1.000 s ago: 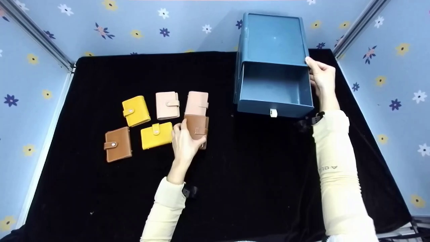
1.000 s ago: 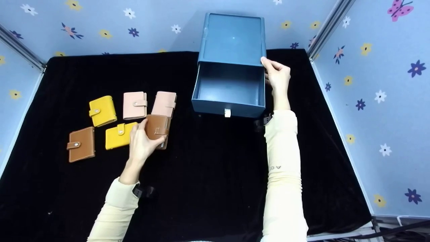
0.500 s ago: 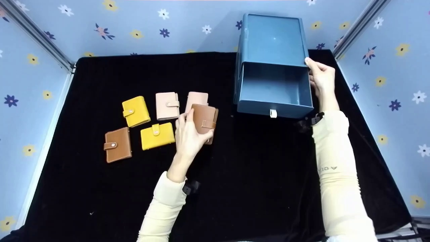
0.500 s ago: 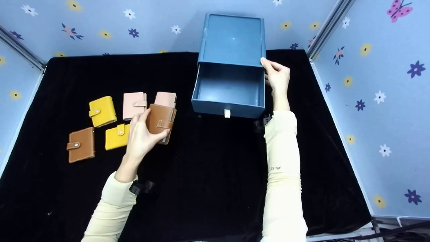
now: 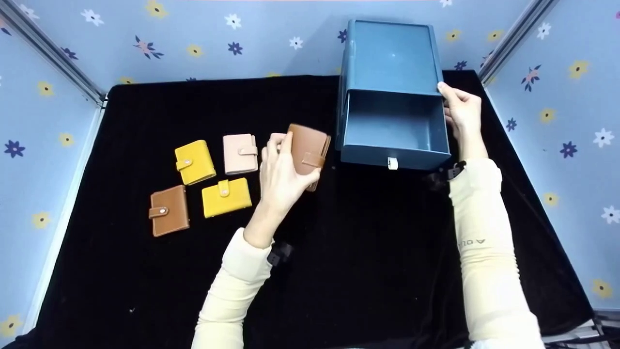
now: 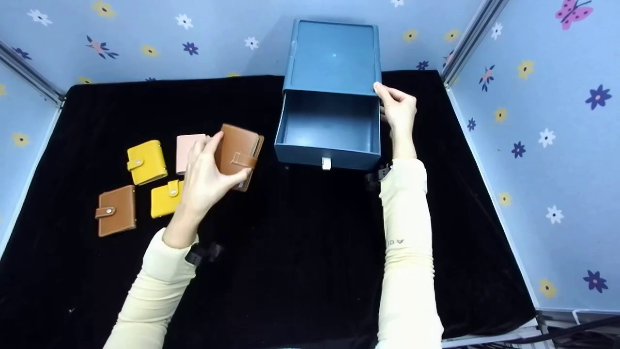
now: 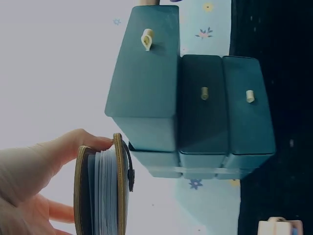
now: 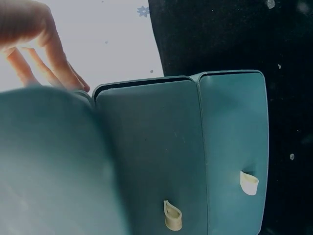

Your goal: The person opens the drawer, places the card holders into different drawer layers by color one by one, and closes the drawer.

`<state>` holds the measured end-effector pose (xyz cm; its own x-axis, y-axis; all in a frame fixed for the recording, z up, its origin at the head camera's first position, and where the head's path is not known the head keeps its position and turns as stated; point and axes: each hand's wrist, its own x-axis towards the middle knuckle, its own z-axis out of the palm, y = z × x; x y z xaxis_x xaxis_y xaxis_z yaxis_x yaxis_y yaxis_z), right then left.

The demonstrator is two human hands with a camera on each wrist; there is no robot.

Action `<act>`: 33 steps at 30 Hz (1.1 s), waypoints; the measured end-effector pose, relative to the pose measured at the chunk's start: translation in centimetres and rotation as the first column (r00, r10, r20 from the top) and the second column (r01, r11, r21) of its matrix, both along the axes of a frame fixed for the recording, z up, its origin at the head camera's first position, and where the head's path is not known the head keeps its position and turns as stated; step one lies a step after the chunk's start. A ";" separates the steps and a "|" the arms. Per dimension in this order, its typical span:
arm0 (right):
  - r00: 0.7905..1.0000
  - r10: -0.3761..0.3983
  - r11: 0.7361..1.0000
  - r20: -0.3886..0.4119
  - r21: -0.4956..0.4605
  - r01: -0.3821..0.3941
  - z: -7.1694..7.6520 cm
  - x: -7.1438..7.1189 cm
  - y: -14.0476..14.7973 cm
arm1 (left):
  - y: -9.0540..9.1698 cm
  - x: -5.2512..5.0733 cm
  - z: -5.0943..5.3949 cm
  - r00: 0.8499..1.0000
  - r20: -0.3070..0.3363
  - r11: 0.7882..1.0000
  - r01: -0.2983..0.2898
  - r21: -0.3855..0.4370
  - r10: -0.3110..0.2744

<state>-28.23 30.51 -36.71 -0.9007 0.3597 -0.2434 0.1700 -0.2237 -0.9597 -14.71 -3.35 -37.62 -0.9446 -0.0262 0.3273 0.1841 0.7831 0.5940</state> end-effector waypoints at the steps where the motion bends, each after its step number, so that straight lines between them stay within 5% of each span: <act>1: 1.000 0.001 1.000 0.000 -0.001 -0.001 0.0 0.0 0.0 | 0.1 -0.1 0.3 1.000 -0.008 1.000 0.007 -0.007 -0.007; 12: 1.000 0.003 1.000 0.004 0.014 -0.003 0.1 0.1 -0.1 | 2.1 -1.8 3.8 0.997 -0.037 0.997 0.069 -0.033 -0.070; 19: 1.000 0.000 1.000 0.010 0.014 0.000 0.0 -0.1 -0.1 | 3.6 -3.3 5.6 0.993 0.008 0.992 0.121 -0.033 -0.120; 33: 1.000 -0.003 1.000 0.018 -0.004 0.003 0.0 0.0 0.0 | 7.4 -5.8 6.8 0.976 0.034 0.974 0.218 -0.059 -0.216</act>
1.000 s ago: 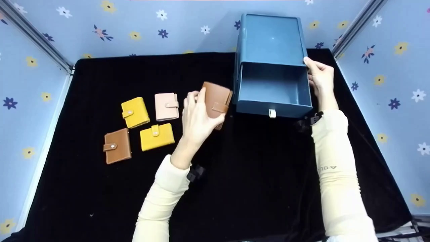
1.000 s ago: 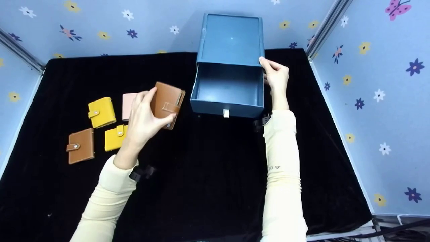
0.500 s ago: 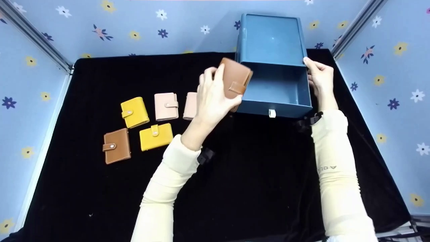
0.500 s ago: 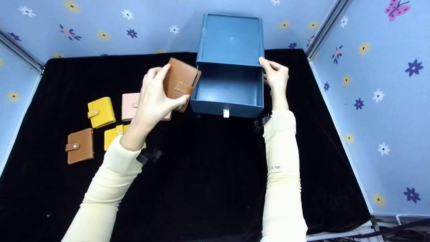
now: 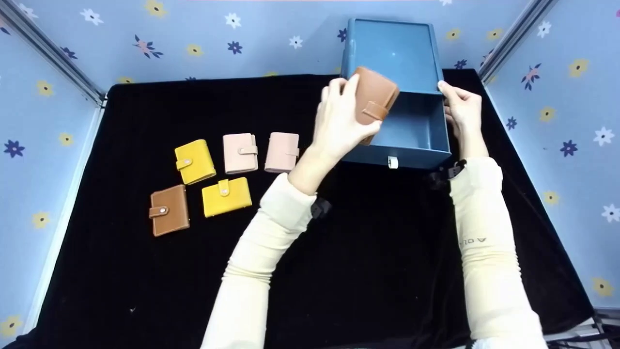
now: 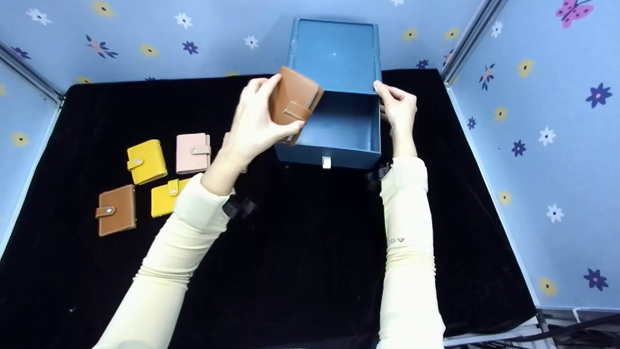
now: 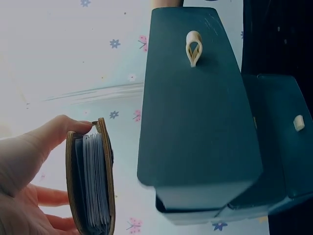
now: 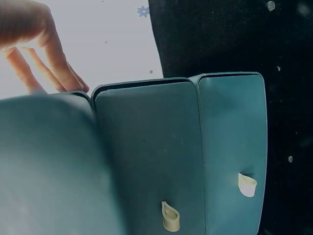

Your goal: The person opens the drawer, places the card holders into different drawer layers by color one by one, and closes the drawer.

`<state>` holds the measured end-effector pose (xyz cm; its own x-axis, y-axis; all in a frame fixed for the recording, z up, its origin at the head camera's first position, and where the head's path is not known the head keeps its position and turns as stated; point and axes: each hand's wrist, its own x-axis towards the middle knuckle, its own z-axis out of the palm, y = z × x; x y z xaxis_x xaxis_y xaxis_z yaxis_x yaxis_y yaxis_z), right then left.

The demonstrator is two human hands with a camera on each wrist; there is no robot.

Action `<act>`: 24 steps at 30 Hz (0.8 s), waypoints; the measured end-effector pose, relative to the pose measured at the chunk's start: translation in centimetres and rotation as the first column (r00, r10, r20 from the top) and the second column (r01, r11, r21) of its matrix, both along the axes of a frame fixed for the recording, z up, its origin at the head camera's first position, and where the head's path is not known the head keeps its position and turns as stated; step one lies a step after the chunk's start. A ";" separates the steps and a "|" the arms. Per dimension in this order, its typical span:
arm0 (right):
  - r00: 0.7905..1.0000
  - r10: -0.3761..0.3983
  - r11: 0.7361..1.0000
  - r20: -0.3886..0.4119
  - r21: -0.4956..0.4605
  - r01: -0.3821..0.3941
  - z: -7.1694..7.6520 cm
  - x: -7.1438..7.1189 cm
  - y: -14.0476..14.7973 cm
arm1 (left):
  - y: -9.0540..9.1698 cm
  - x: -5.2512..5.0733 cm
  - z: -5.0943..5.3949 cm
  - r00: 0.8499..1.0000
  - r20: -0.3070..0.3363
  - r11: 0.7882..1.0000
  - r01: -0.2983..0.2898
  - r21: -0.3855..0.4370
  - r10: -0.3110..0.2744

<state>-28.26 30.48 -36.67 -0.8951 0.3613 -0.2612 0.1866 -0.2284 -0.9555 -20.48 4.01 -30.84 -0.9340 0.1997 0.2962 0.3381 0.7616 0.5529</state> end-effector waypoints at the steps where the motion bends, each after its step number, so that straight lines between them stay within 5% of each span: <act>1: 1.000 0.001 1.000 -0.001 0.000 -0.001 0.0 0.0 0.0 | 0.3 -0.1 0.1 1.000 0.004 1.000 0.006 0.003 -0.006; 24: 1.000 -0.004 1.000 -0.008 0.019 0.005 0.0 0.0 -0.2 | 5.5 -1.4 -0.7 0.995 0.080 0.998 0.065 -0.015 -0.064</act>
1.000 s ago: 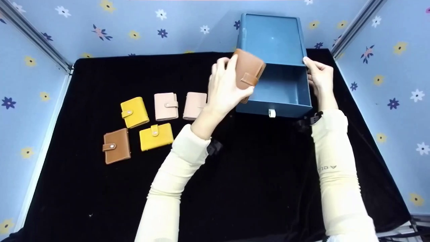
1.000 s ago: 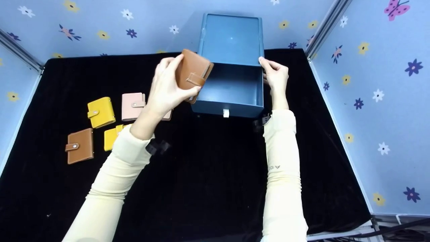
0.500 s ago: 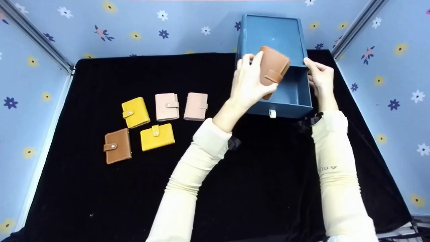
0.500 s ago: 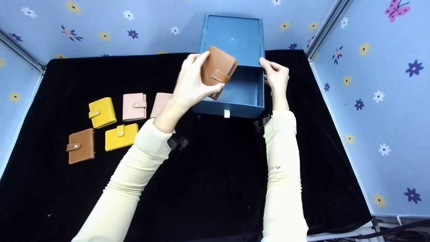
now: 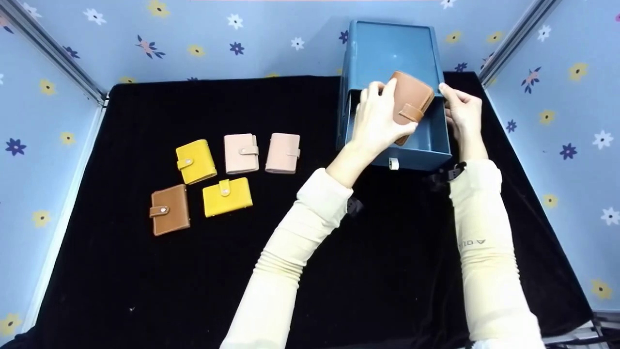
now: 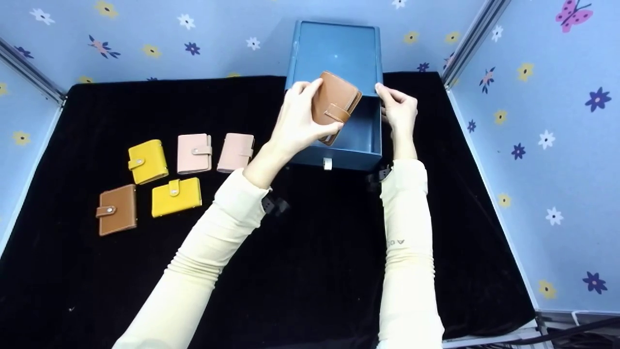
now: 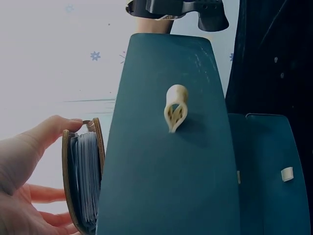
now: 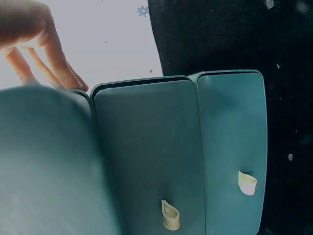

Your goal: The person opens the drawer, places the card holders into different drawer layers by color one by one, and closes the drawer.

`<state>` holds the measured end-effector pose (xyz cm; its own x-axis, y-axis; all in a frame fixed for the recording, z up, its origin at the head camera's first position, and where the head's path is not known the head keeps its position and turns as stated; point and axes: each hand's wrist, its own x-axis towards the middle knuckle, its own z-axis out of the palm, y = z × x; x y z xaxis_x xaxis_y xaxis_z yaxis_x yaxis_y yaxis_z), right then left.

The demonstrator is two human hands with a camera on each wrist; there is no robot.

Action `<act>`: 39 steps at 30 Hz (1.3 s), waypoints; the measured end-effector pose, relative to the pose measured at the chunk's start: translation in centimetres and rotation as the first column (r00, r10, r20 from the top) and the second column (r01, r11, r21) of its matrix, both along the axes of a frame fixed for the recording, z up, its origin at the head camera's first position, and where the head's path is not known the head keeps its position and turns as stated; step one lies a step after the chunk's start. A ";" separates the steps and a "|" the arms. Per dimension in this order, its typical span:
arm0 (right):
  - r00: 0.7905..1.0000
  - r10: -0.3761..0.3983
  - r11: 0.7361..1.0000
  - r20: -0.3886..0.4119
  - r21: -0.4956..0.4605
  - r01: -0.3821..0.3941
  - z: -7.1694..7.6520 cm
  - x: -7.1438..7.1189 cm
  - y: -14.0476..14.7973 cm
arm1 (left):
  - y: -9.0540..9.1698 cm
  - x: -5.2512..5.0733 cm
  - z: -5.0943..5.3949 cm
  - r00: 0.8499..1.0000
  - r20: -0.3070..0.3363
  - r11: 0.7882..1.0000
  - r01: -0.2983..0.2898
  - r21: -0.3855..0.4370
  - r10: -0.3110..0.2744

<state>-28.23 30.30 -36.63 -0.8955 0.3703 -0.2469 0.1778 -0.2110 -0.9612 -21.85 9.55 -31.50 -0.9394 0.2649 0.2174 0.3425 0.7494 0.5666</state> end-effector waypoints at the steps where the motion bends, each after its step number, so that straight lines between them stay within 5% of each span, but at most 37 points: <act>1: 1.000 -0.001 1.000 0.001 0.001 0.001 0.0 0.0 0.0 | 0.2 0.0 0.0 1.000 0.004 1.000 0.002 0.000 -0.002; 11: 1.000 -0.009 1.000 -0.004 -0.008 0.009 -0.2 -0.1 0.0 | 1.0 0.2 0.4 0.999 0.014 0.999 0.037 0.014 -0.037; 20: 1.000 -0.010 1.000 -0.001 -0.012 0.010 -0.3 -0.1 0.1 | 0.9 0.7 0.7 0.999 -0.032 0.999 0.008 -0.053 -0.010; 31: 1.000 -0.012 1.000 0.000 0.006 0.012 -0.4 0.0 0.1 | 1.4 0.9 -0.3 0.997 0.073 0.974 0.022 -0.225 -0.006; 39: 1.000 -0.003 1.000 -0.008 -0.002 0.003 -0.3 0.0 0.1 | 1.1 0.5 -0.4 0.995 0.076 0.986 0.072 -0.151 -0.061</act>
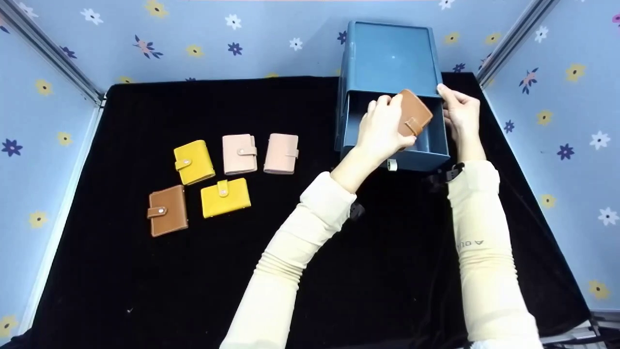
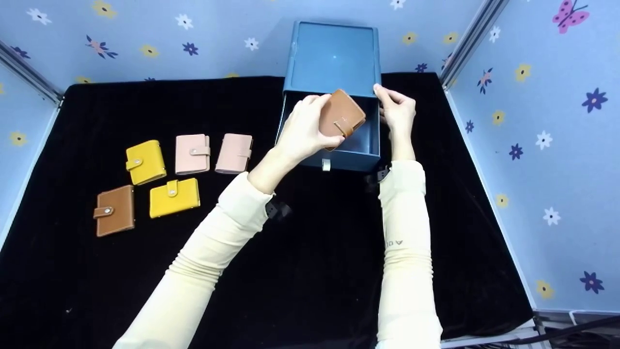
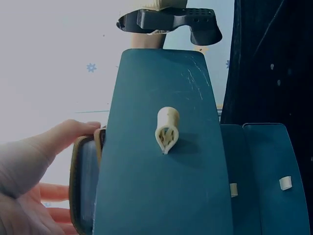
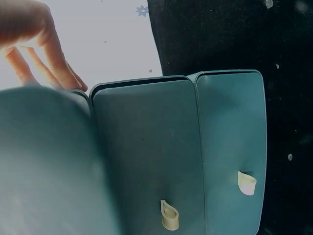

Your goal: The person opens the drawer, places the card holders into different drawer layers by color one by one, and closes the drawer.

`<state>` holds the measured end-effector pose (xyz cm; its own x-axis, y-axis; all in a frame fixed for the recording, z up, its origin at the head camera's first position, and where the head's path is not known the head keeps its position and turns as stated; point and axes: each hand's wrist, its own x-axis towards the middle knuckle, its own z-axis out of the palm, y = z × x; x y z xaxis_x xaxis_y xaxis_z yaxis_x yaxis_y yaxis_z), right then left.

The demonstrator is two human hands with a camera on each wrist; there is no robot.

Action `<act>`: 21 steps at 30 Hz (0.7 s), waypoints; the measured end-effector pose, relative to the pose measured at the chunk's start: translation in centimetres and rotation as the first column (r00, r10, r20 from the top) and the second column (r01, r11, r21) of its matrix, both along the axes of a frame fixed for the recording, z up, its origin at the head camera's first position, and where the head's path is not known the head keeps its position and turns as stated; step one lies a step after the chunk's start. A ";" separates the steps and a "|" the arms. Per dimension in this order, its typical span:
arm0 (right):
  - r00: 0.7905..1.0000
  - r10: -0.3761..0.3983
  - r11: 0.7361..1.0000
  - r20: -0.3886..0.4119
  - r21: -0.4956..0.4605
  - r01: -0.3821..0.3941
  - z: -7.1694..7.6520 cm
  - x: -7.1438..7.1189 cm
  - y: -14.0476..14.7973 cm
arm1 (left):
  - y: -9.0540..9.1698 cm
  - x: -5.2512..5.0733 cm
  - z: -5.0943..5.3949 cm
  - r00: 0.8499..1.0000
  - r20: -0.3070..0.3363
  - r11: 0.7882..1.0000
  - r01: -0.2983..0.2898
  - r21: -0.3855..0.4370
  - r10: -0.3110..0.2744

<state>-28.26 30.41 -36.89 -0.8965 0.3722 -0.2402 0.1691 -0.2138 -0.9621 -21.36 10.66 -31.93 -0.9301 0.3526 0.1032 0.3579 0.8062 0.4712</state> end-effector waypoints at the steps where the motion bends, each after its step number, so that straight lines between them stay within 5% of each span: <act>1: 1.000 0.000 1.000 0.002 -0.001 0.000 0.0 0.0 0.0 | -0.1 -0.1 0.0 1.000 0.003 1.000 0.014 0.024 -0.014; 9: 1.000 0.002 1.000 -0.004 0.007 -0.002 0.1 0.0 0.0 | -1.0 -1.5 -0.3 0.987 0.031 0.976 0.154 0.155 -0.160; 17: 1.000 0.003 1.000 -0.007 -0.001 -0.003 0.0 -0.1 0.1 | -1.6 -3.0 -0.3 0.948 0.012 0.945 0.317 0.074 -0.319; 21: 1.000 0.003 1.000 -0.004 -0.010 -0.003 -0.1 -0.2 0.0 | -1.9 -3.3 -0.4 0.939 0.015 0.939 0.343 0.018 -0.344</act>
